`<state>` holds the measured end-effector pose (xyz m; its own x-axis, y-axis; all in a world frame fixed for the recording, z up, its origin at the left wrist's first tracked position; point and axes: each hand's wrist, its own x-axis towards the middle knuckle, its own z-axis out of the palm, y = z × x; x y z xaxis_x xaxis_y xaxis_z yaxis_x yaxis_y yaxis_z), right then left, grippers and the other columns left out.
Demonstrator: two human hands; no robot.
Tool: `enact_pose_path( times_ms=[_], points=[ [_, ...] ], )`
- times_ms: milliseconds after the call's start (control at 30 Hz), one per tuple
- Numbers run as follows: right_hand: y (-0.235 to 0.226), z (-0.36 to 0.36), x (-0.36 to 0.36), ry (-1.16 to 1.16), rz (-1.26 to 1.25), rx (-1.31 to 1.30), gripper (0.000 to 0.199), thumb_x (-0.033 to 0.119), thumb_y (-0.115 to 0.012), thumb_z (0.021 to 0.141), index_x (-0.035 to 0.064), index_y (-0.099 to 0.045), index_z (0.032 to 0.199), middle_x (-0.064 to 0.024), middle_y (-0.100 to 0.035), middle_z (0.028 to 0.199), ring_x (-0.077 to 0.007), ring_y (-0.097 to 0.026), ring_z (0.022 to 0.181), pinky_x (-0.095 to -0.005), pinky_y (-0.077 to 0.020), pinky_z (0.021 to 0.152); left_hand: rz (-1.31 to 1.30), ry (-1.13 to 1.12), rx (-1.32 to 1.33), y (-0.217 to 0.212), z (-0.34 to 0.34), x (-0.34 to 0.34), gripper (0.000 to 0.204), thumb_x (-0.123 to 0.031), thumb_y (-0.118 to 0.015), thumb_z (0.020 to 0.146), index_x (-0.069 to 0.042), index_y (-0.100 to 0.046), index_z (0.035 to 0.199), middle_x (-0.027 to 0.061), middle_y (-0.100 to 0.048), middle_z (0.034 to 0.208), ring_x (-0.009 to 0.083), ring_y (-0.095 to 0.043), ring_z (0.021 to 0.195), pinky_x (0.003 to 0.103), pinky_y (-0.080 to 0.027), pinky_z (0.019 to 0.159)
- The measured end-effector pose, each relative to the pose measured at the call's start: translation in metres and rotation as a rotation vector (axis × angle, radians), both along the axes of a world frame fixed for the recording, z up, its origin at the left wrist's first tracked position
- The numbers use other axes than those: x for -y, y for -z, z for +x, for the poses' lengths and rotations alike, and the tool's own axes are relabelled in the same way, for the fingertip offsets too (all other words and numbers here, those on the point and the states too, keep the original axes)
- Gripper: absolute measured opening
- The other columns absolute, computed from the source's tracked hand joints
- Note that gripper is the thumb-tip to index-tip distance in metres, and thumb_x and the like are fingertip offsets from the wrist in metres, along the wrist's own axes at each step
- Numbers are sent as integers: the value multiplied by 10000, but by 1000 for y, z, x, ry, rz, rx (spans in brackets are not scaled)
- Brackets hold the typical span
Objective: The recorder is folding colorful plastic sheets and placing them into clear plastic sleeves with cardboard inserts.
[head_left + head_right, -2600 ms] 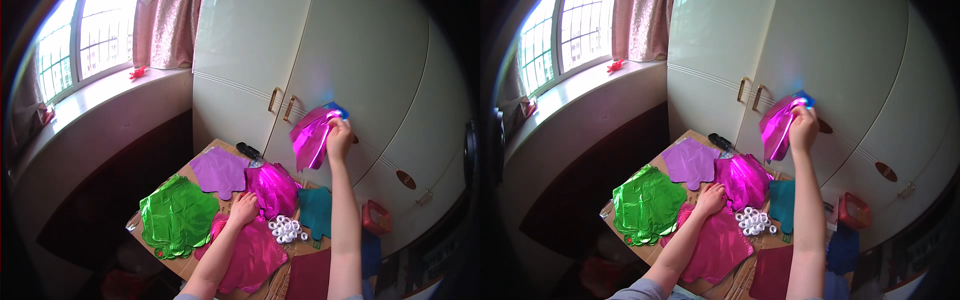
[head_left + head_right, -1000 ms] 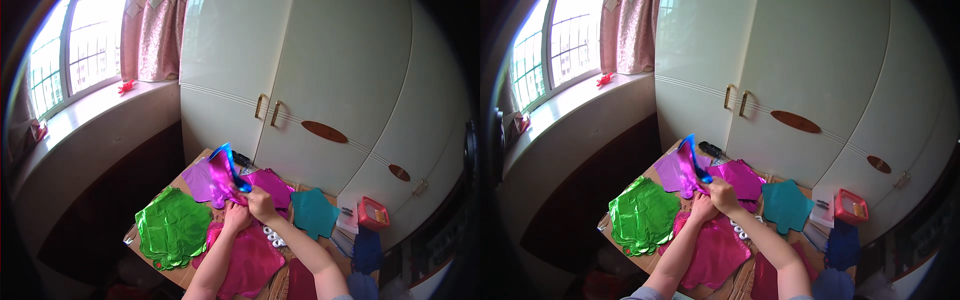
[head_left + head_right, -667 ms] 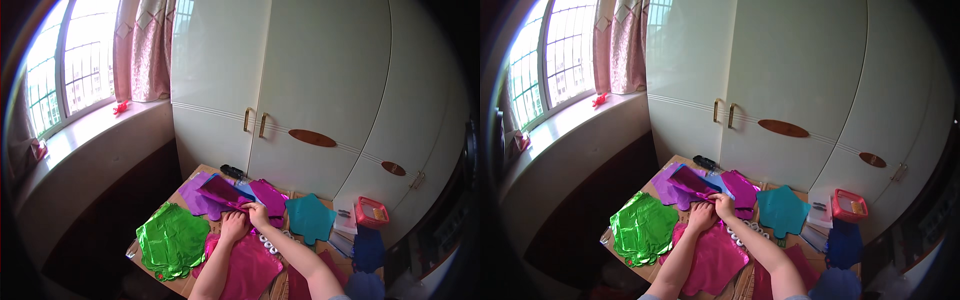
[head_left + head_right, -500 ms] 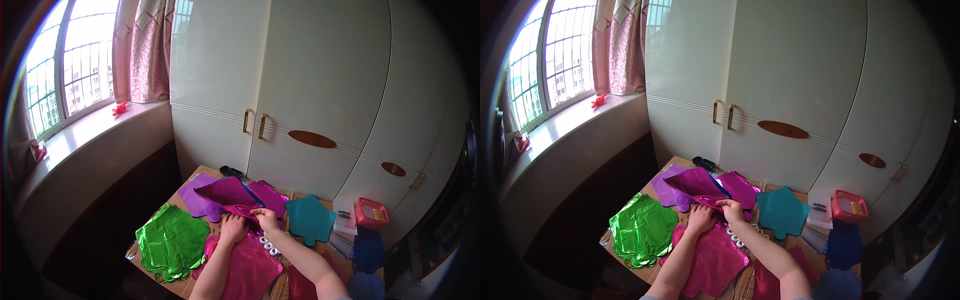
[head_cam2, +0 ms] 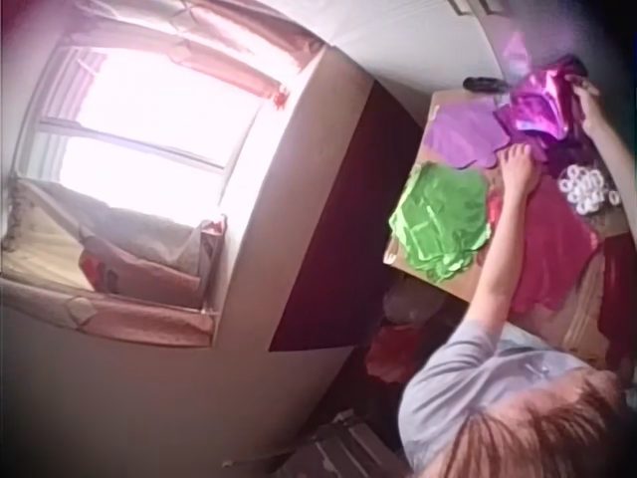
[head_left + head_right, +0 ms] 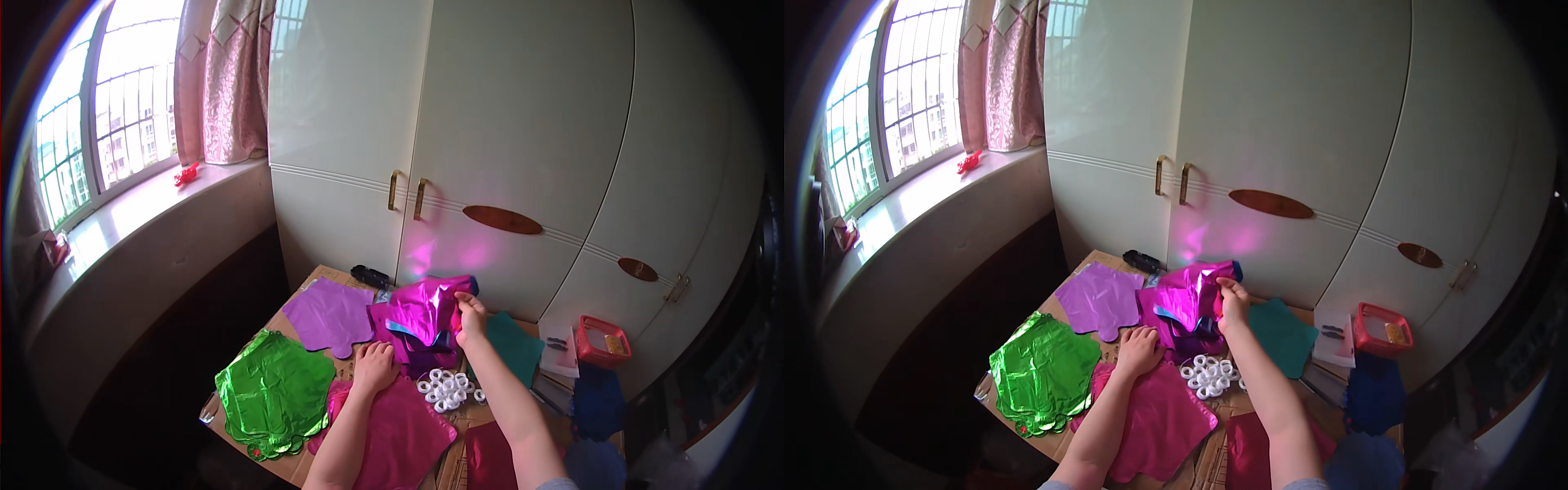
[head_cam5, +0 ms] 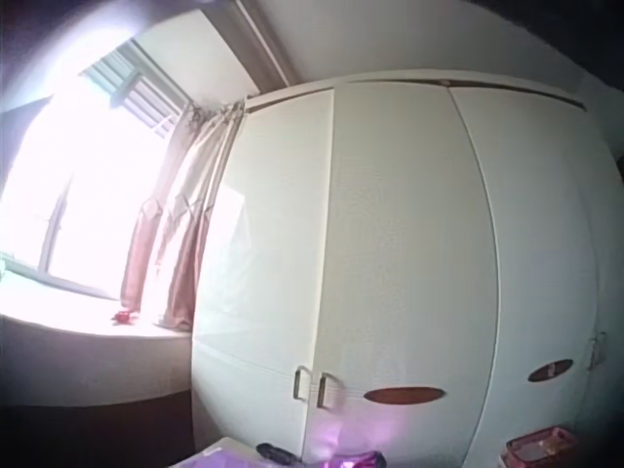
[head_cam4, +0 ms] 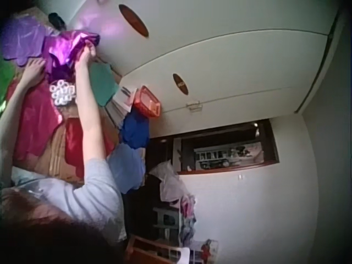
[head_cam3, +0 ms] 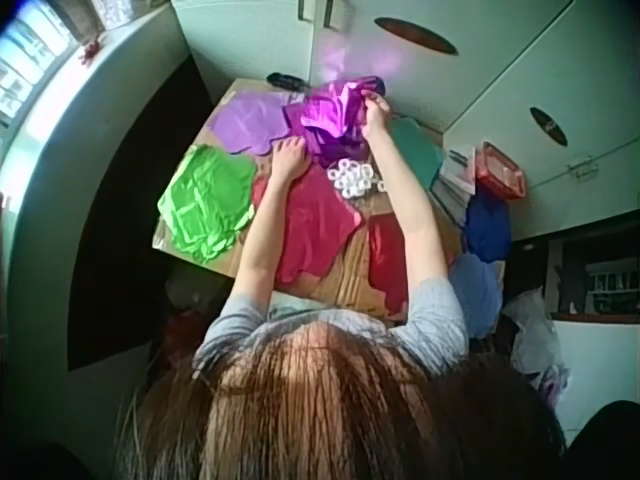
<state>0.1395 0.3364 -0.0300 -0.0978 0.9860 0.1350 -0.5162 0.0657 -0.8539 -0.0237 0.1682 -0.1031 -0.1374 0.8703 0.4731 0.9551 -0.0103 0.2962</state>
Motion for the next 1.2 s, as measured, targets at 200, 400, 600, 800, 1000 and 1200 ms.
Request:
enact_pose_path(
  times_ms=[200,400,600,800,1000,1200],
  points=[
    [-103,21,40,183,364,53,167,5,-522,912,37,-685,894,-4,-652,867,-64,-553,783,-200,-430,724,-122,-56,-125,-13,5,-8,228,-306,-541,844,-152,-588,1007,41,-616,969,233,-576,1013,536,-353,989],
    [-153,63,65,218,431,-60,182,-20,-502,909,11,-680,916,-26,-648,889,-80,-573,812,-206,-447,764,-344,26,-392,-36,5,-29,391,-194,-450,877,-341,-567,1219,4,-588,1035,177,-563,1029,449,-389,924],
    [-159,104,82,274,452,-37,199,-27,-489,906,10,-684,916,-29,-647,890,-76,-563,807,-207,-435,759,-525,-67,-425,-37,8,-51,470,-221,-383,939,-399,-421,1373,12,-633,989,188,-641,875,385,-404,834],
    [-158,115,85,299,497,72,185,-7,-508,908,12,-691,925,27,-630,829,-26,-498,722,-164,-377,675,-439,-52,-566,-29,5,-101,314,-307,-421,940,-295,-586,1206,-2,-628,1072,198,-606,1006,397,-369,891],
    [-152,125,90,311,552,176,176,-4,-515,903,14,-688,933,13,-637,848,-38,-522,747,-174,-394,695,-256,128,-558,-47,22,-131,249,-279,-513,857,-189,-641,1051,21,-602,1117,188,-543,1089,403,-402,863],
    [-157,113,82,478,764,425,185,-10,-519,895,21,-700,912,-27,-653,817,-96,-583,767,-235,-443,716,-494,87,-317,-62,35,-92,444,-435,-523,859,-224,-546,1249,63,-529,1265,242,-501,1175,481,-394,903]
  ],
)
